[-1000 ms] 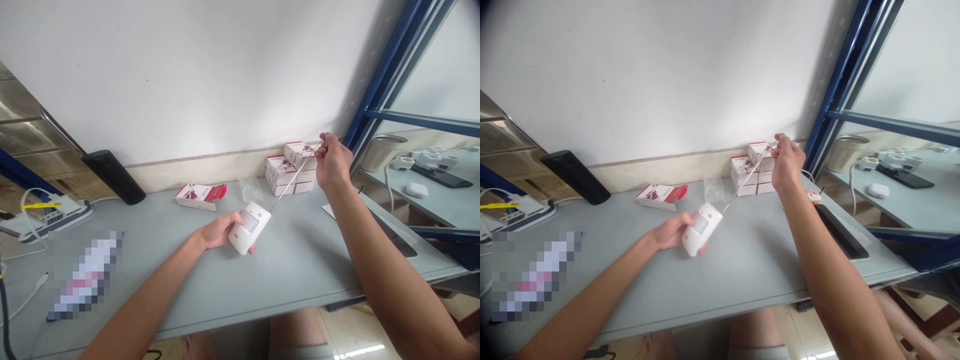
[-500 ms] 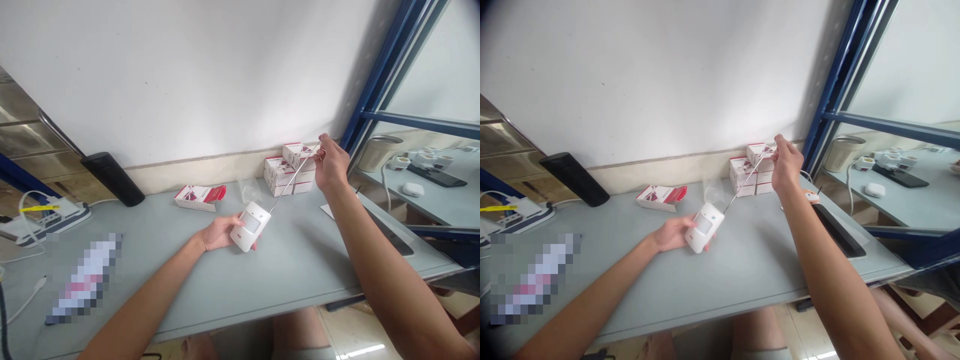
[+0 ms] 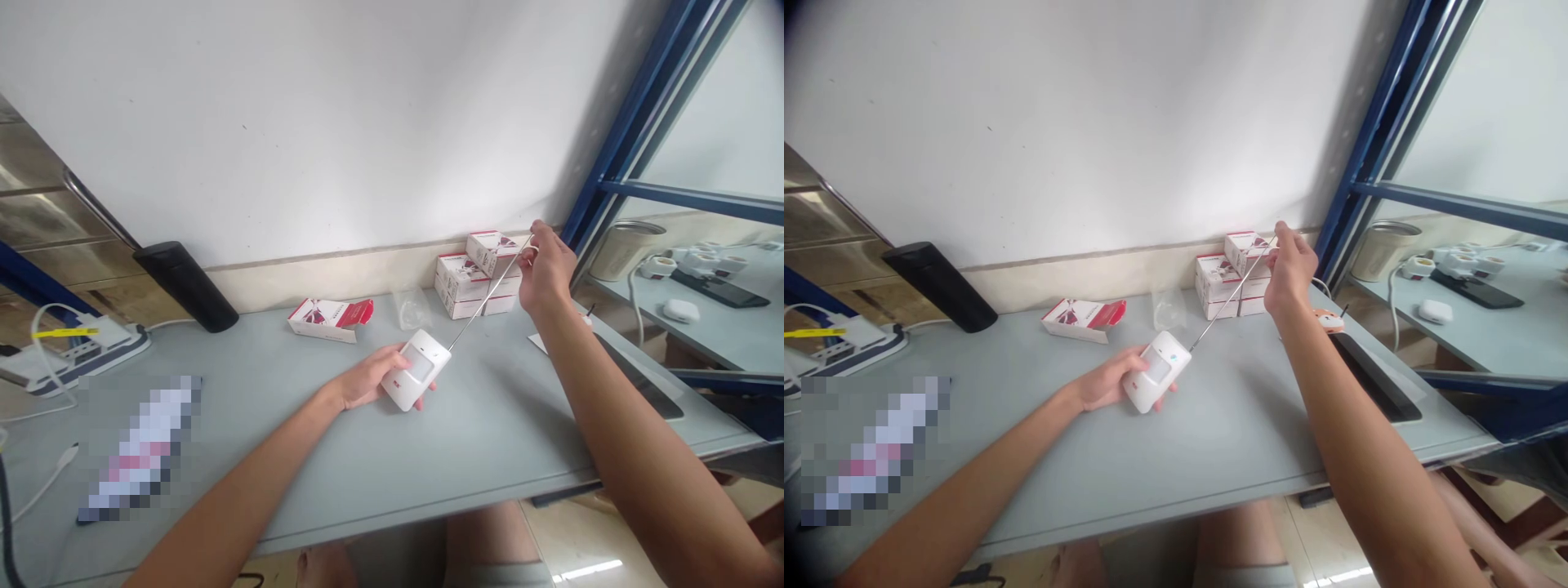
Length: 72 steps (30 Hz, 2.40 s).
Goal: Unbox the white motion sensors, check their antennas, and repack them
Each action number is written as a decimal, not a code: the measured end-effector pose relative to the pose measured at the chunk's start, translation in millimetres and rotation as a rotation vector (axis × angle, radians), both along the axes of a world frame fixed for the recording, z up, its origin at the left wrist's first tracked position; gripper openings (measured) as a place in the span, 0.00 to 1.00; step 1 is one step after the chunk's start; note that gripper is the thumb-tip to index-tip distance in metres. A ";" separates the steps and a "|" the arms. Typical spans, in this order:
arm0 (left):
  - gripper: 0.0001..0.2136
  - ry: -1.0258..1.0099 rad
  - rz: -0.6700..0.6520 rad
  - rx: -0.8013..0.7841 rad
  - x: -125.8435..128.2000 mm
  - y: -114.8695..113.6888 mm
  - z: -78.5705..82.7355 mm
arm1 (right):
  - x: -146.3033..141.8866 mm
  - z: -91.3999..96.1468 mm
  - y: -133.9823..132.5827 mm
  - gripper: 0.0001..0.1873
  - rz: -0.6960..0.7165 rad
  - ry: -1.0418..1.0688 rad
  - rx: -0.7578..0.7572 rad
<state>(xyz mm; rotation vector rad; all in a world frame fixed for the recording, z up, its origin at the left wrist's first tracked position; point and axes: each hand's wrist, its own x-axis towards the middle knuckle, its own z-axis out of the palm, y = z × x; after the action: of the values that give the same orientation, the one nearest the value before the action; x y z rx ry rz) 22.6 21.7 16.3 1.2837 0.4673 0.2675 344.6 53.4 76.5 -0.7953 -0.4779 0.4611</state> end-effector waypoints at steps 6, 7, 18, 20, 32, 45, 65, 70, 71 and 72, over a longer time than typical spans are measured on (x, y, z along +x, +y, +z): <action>0.19 -0.011 -0.014 0.010 1.0 -0.5 -0.3 | -0.4 0.8 -1.4 0.15 -0.007 0.009 0.011; 0.20 -0.007 -0.012 0.017 1.4 -1.4 0.5 | -0.4 1.0 -1.4 0.15 -0.003 0.014 0.010; 0.19 0.025 0.028 0.108 7.9 -10.4 6.2 | 1.7 1.4 -0.9 0.13 -0.055 -0.003 -0.038; 0.18 0.027 0.036 0.128 9.0 -11.8 6.7 | 1.7 2.4 -1.0 0.13 -0.064 -0.005 -0.040; 0.25 0.047 0.108 0.254 11.3 -19.0 9.8 | 3.7 6.4 -5.4 0.14 -0.119 -0.030 -0.049; 0.26 -0.072 0.159 0.163 19.8 -33.2 10.4 | 14.1 4.9 -6.1 0.14 -0.266 -0.060 -0.108; 0.22 -0.154 0.143 0.036 16.4 -30.7 11.7 | 9.6 0.6 -4.4 0.13 -0.245 -0.114 -0.086; 0.23 -0.159 0.155 0.042 15.8 -31.3 14.3 | 12.1 0.4 -4.3 0.13 -0.232 -0.104 -0.087; 0.23 -0.154 0.161 0.050 15.7 -31.7 15.6 | 11.9 0.5 -4.3 0.13 -0.236 -0.100 -0.087; 0.23 -0.148 0.171 0.059 15.5 -32.0 17.0 | 11.3 0.7 -4.5 0.12 -0.241 -0.096 -0.085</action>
<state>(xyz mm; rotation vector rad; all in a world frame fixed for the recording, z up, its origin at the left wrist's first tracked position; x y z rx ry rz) 38.2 -10.3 33.4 1.2724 0.4456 0.5194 355.9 48.9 77.2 -0.9474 -0.4471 0.2217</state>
